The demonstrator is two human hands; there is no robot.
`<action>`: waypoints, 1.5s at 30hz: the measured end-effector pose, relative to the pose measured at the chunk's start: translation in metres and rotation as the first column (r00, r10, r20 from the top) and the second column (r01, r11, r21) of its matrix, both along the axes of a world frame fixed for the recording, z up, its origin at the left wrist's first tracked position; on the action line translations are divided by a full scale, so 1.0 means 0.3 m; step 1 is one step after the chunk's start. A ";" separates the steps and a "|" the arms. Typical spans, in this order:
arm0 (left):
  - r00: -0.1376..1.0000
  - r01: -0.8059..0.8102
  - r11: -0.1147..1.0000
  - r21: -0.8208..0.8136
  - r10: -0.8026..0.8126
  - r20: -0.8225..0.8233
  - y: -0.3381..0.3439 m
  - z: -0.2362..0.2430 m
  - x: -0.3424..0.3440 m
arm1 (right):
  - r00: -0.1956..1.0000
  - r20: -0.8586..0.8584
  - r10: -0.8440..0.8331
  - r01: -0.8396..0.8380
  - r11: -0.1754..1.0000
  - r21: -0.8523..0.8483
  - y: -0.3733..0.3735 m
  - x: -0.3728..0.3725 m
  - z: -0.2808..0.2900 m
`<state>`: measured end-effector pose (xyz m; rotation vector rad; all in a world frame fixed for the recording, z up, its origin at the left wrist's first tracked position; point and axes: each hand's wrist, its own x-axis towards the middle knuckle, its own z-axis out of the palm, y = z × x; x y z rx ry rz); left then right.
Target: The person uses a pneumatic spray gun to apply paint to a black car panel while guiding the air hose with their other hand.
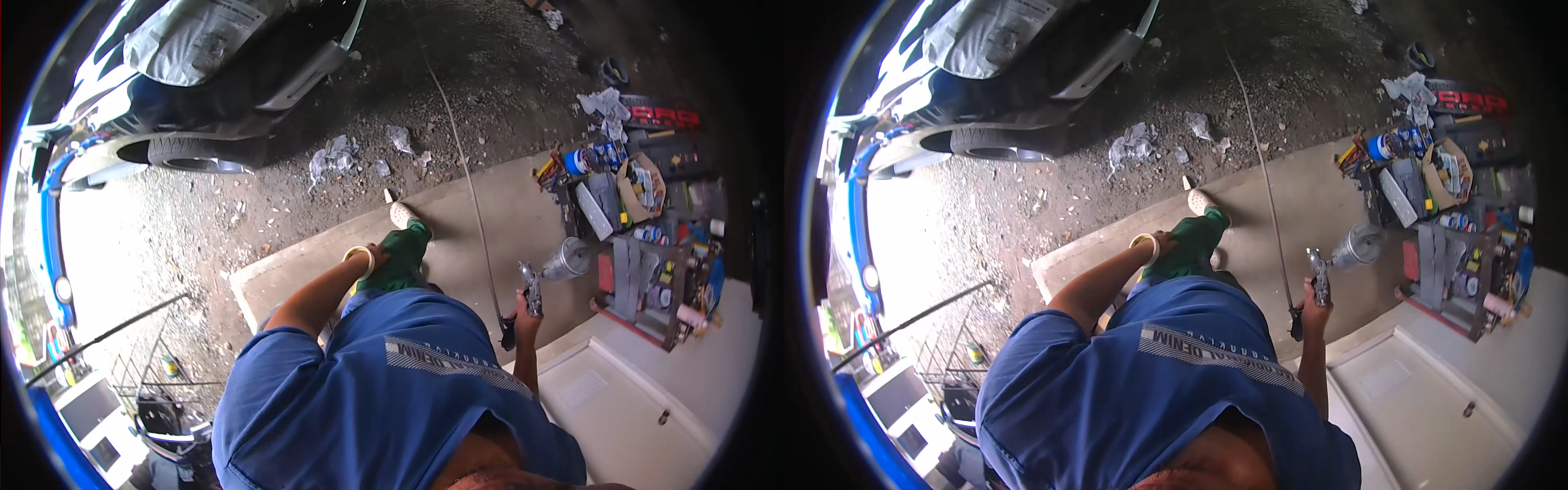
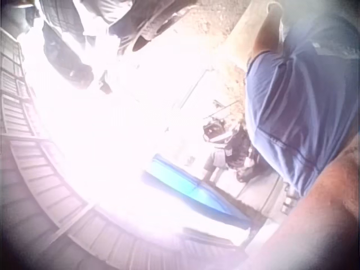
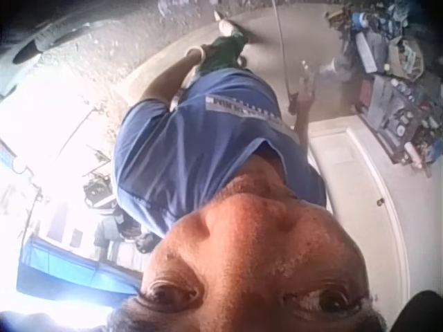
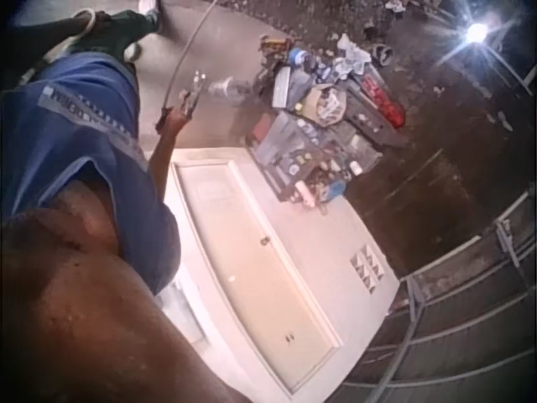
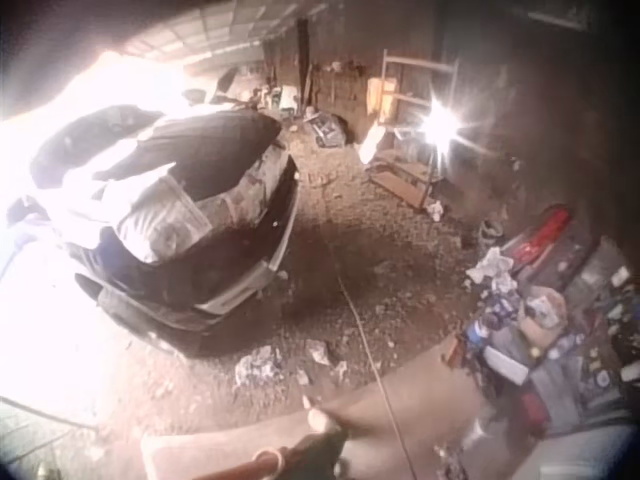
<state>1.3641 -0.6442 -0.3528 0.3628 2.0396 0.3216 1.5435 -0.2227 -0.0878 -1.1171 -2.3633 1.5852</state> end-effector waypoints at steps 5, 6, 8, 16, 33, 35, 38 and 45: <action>0.899 0.434 0.901 0.021 -0.431 -0.082 -0.067 0.227 0.109 | 0.988 0.147 -0.055 0.046 0.997 0.064 -0.077 0.337 0.072; 0.973 0.228 0.972 0.055 -0.230 0.027 0.033 0.304 0.123 | 0.982 0.158 -0.099 0.083 0.991 0.108 -0.045 0.423 0.101; 0.989 -0.124 0.991 -0.042 0.127 0.073 -0.074 0.330 0.196 | 0.941 0.335 -0.058 0.035 0.997 0.075 -0.093 0.508 0.174; 0.998 -0.054 0.998 -0.018 0.054 -0.026 -0.380 0.103 0.324 | 0.897 0.443 0.010 -0.043 0.997 0.066 -0.073 0.891 0.053; 0.946 -0.178 0.965 -0.194 0.222 0.236 -1.129 0.208 0.495 | 0.968 -0.142 0.208 -0.227 0.965 -0.129 -1.147 -0.433 -0.150; 0.844 -0.419 0.873 -0.249 0.476 0.246 -1.141 0.220 0.462 | 0.958 -0.173 0.228 -0.240 0.969 -0.053 -1.296 -0.589 -0.182; 0.759 -0.496 0.826 -0.268 0.562 0.329 -1.266 0.227 0.391 | 0.946 -0.174 0.275 -0.282 0.959 -0.015 -1.560 -0.785 -0.268; 0.708 -0.445 0.849 -0.285 0.528 0.469 -1.488 0.167 0.389 | 0.914 -0.191 0.359 -0.382 0.919 -0.101 -2.127 -1.016 -0.379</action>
